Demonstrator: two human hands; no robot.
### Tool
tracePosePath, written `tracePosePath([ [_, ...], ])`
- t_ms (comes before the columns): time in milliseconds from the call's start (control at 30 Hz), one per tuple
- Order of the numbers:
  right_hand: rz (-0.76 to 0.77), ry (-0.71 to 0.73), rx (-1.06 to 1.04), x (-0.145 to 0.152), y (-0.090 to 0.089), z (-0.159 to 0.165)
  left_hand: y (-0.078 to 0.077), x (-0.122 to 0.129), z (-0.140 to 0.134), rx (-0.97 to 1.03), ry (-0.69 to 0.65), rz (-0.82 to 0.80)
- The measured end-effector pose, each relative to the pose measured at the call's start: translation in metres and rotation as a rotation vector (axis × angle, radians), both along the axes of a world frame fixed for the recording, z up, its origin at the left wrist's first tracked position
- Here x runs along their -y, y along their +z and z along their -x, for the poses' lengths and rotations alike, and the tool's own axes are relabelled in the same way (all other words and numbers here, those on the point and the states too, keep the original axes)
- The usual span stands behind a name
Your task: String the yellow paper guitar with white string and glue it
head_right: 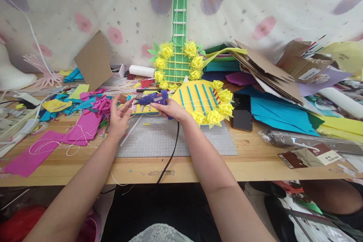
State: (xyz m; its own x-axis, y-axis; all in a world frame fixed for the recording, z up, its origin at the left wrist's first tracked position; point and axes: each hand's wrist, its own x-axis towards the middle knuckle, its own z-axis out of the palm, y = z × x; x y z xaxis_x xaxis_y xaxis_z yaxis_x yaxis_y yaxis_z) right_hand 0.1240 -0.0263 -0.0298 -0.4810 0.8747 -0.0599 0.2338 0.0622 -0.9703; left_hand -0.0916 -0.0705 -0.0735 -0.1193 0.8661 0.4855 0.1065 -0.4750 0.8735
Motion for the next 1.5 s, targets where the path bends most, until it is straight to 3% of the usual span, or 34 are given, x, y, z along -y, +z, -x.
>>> tracePosePath([
  [300, 0.004, 0.022, -0.009, 0.001, 0.001, 0.000, 0.001, 0.000, 0.001, -0.034, 0.015, -0.048],
  [467, 0.025, 0.005, -0.062, 0.000, 0.003, -0.001, 0.006, -0.001, 0.012, -0.177, 0.095, -0.137],
  [567, 0.034, -0.021, -0.144, 0.001, 0.005, -0.002, 0.028, 0.002, 0.028, -0.396, 0.156, -0.212],
  [700, 0.035, -0.101, -0.230, 0.001, 0.009, -0.001, 0.075, 0.003, 0.054, -0.799, 0.156, -0.219],
  [767, 0.012, -0.144, -0.299, 0.002, 0.011, -0.001, 0.092, 0.001, 0.067, -0.964, 0.124, -0.173],
  [833, -0.020, -0.213, -0.362, 0.002, 0.014, 0.000, 0.100, -0.002, 0.076, -1.105, 0.092, -0.091],
  [933, -0.081, -0.325, -0.388, 0.003, 0.018, -0.001, 0.096, -0.008, 0.083, -1.263, 0.043, 0.052],
  [1033, -0.127, -0.350, -0.374, 0.005, 0.019, -0.001, 0.085, -0.012, 0.081, -1.357, 0.004, 0.125],
  [1300, -0.106, -0.350, -0.475, 0.005, 0.012, 0.010, 0.069, -0.020, 0.071, -1.492, -0.035, 0.053],
  [1500, -0.084, -0.362, -0.404, 0.002, 0.004, 0.012, 0.069, -0.017, 0.067, -1.668, 0.071, 0.072],
])
